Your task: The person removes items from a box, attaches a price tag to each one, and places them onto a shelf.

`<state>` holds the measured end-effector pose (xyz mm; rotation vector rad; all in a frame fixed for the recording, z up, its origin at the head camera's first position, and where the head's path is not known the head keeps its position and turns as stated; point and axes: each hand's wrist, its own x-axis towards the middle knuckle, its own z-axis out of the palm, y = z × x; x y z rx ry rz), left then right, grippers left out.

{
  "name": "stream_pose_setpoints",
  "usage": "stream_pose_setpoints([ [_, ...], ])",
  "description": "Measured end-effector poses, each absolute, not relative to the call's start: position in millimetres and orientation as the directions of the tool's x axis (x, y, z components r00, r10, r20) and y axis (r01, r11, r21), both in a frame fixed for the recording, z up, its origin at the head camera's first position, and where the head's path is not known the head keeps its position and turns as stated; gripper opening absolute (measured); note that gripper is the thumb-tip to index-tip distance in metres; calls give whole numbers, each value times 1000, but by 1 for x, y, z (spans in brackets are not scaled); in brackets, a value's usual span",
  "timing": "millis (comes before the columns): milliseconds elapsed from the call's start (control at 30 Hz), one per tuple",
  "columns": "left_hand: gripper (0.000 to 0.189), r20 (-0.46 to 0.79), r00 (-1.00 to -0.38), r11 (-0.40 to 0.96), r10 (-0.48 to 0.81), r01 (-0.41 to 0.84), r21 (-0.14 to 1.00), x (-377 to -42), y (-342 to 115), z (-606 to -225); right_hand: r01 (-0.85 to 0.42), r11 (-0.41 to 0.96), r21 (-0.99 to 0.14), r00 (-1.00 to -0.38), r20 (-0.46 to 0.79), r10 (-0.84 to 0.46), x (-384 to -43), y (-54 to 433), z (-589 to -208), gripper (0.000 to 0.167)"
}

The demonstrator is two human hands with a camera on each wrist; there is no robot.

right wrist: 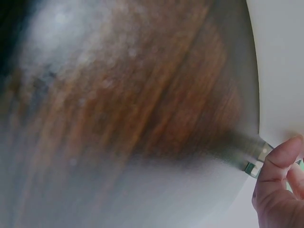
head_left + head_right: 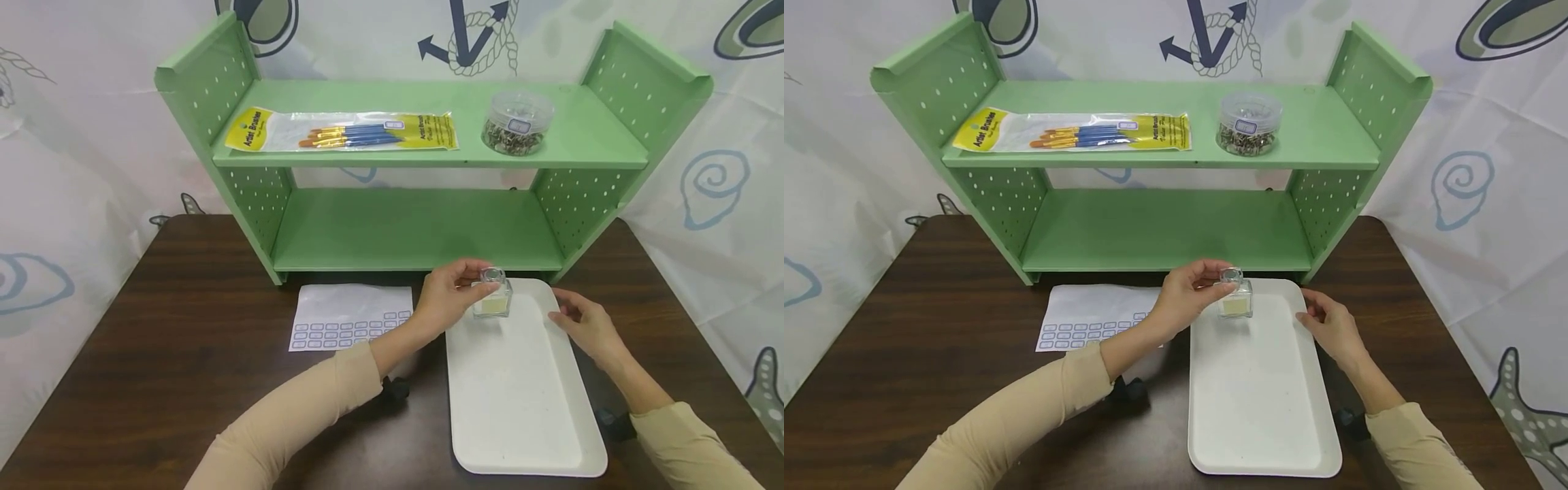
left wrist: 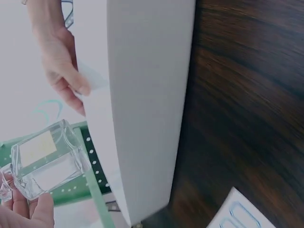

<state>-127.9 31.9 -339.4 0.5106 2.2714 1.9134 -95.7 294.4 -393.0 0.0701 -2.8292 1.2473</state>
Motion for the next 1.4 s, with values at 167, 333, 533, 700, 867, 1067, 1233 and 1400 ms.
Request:
stream_pose_setpoints([
  [167,28,135,-929,129,344,189,973,-124,7,-333,-82,671,-737,-996,88,-26,-97,295,-394,41],
  [333,28,124,-936,133,328,176,975,-119,-22,-329,-84,669,-738,-996,87,-29,-97,295,-394,42],
  [533,27,108,-945,201,308,175,964,-109,-55,-330,-63,675,-735,-998,65,-22,-97,296,-393,42],
  [700,27,87,-944,243,318,170,955,-98,-78,-339,-62,677,-733,-998,67,-19,-97,296,-392,42],
  [867,28,46,-946,254,321,133,958,-89,-94,-348,-71,671,-738,-997,74,-24,-96,296,-393,43],
  [1067,28,-3,-954,299,300,90,950,-78,-109,-356,-60,676,-735,-998,61,-23,-96,295,-392,42],
  [1233,28,-16,-950,304,311,83,949,-72,-118,-359,-56,679,-732,-998,57,-21,-95,295,-391,42],
  [1400,27,8,-947,289,320,106,951,-69,-124,-364,-54,677,-734,-998,54,-21,-95,295,-391,42],
])
